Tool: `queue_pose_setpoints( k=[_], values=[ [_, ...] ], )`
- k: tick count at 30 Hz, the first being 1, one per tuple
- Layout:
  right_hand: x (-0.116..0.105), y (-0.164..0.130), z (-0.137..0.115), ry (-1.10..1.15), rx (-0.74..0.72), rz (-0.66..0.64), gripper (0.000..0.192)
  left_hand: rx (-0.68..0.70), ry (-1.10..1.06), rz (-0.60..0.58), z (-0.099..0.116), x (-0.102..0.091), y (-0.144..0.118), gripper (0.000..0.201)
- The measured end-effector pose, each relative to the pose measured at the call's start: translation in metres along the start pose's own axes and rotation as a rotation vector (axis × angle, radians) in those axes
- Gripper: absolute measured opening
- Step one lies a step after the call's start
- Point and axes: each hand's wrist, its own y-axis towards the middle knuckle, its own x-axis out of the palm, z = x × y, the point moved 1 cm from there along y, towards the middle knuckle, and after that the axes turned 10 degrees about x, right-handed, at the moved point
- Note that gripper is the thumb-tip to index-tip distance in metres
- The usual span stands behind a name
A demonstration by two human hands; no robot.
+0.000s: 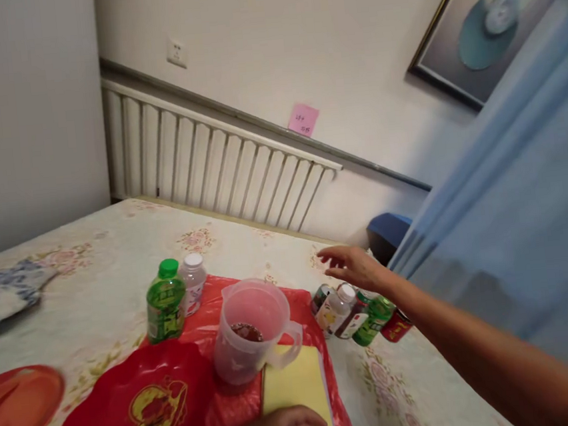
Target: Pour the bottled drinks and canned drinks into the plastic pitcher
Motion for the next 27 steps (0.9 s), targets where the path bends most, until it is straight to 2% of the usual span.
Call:
queue_pose_setpoints(
  k=[2,5,7,9,12,15,17,20,24,27],
  values=[
    [-0.005,-0.035,0.037,0.044,0.114,0.087,0.034,0.003,-0.029,0.003,-0.002,-0.004,0.003,0.045],
    [0.004,-0.081,0.089,0.15,0.342,0.197,0.03,0.015,-0.108,0.034,-0.002,-0.004,0.001,0.056],
    [0.016,-0.103,0.111,0.14,0.412,0.235,0.028,0.014,-0.117,0.055,0.0,-0.001,0.0,0.057],
    [0.03,-0.113,0.121,0.12,0.457,0.264,0.026,-0.003,-0.084,0.053,0.002,0.002,0.0,0.056],
    [0.047,-0.107,0.121,0.081,0.462,0.292,0.039,-0.018,-0.069,0.032,0.004,0.002,0.0,0.056],
    [0.059,-0.087,0.113,0.021,0.411,0.285,0.056,-0.002,-0.084,0.016,0.001,-0.002,0.001,0.055],
    [0.064,-0.073,0.107,-0.027,0.375,0.259,0.06,0.004,-0.093,0.014,-0.002,-0.004,0.001,0.054],
    [0.07,-0.058,0.102,-0.094,0.349,0.207,0.054,0.016,-0.122,0.013,-0.004,-0.005,0.001,0.052],
    [0.073,-0.05,0.1,-0.147,0.35,0.166,0.03,0.033,-0.145,-0.007,-0.005,-0.006,0.002,0.053],
    [0.073,-0.052,0.098,-0.171,0.355,0.155,0.027,0.039,-0.174,0.002,-0.006,-0.006,0.003,0.053]
  ],
)
